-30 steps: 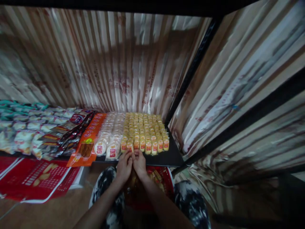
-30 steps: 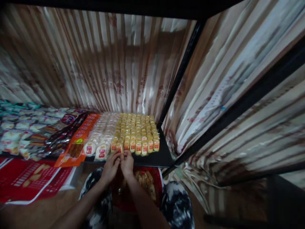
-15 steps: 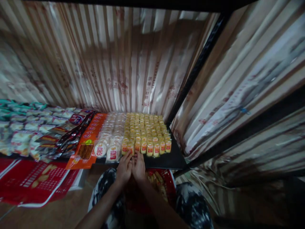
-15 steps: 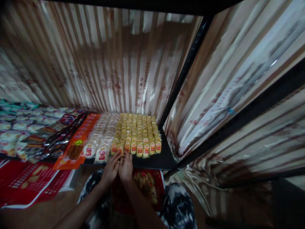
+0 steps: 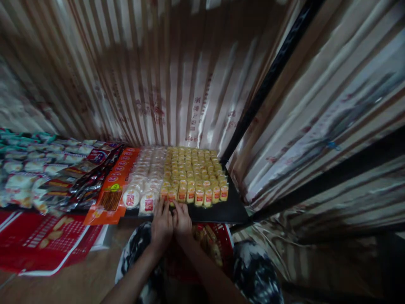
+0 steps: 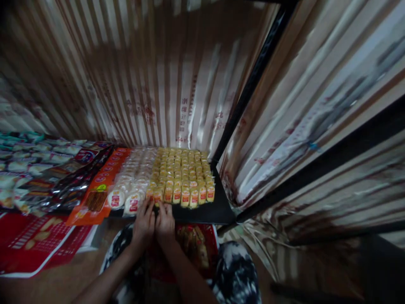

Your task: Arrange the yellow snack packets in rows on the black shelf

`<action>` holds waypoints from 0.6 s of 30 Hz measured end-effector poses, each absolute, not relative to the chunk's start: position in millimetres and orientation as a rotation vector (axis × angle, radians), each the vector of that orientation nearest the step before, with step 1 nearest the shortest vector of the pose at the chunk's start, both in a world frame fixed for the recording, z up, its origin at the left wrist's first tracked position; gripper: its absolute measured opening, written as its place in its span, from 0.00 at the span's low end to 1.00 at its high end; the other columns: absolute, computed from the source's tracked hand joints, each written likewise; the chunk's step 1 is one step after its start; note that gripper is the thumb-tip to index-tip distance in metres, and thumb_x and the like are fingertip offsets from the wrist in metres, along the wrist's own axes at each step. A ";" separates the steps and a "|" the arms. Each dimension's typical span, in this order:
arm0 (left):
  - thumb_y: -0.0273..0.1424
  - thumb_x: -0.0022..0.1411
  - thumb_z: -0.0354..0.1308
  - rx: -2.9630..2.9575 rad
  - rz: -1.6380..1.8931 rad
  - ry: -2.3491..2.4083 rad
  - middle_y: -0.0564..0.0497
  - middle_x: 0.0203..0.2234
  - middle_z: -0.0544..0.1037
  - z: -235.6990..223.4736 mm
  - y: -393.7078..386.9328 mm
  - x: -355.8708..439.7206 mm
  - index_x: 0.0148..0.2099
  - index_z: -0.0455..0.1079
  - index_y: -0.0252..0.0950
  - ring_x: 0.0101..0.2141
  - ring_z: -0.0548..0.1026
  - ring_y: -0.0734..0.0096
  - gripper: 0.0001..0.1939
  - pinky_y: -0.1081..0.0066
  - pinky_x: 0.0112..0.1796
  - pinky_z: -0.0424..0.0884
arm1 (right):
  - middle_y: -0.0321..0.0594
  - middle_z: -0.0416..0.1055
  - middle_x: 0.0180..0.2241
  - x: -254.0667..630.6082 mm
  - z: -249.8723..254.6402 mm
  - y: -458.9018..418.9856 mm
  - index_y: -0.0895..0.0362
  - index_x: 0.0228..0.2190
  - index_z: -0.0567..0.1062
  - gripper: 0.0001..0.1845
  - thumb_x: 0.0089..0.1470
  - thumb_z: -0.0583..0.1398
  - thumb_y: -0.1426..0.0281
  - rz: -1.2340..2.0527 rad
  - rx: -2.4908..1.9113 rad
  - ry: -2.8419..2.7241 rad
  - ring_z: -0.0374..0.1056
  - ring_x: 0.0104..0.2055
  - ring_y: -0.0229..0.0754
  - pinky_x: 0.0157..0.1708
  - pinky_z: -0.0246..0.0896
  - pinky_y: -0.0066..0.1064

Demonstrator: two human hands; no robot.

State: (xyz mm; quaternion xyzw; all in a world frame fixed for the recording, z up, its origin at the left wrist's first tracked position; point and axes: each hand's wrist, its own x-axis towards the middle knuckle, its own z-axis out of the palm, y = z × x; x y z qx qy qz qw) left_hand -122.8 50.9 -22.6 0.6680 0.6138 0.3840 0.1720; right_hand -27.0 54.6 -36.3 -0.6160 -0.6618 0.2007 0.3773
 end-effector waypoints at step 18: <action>0.28 0.61 0.40 1.901 1.017 1.700 0.41 0.59 0.60 -26.3 56.7 -124.5 0.57 0.62 0.29 0.59 0.56 0.61 0.23 0.57 0.59 0.53 | 0.44 0.64 0.47 -26.9 -25.8 58.3 0.53 0.55 0.61 0.30 0.50 0.49 0.79 0.748 -1.532 -1.689 0.67 0.42 0.38 0.44 0.65 0.29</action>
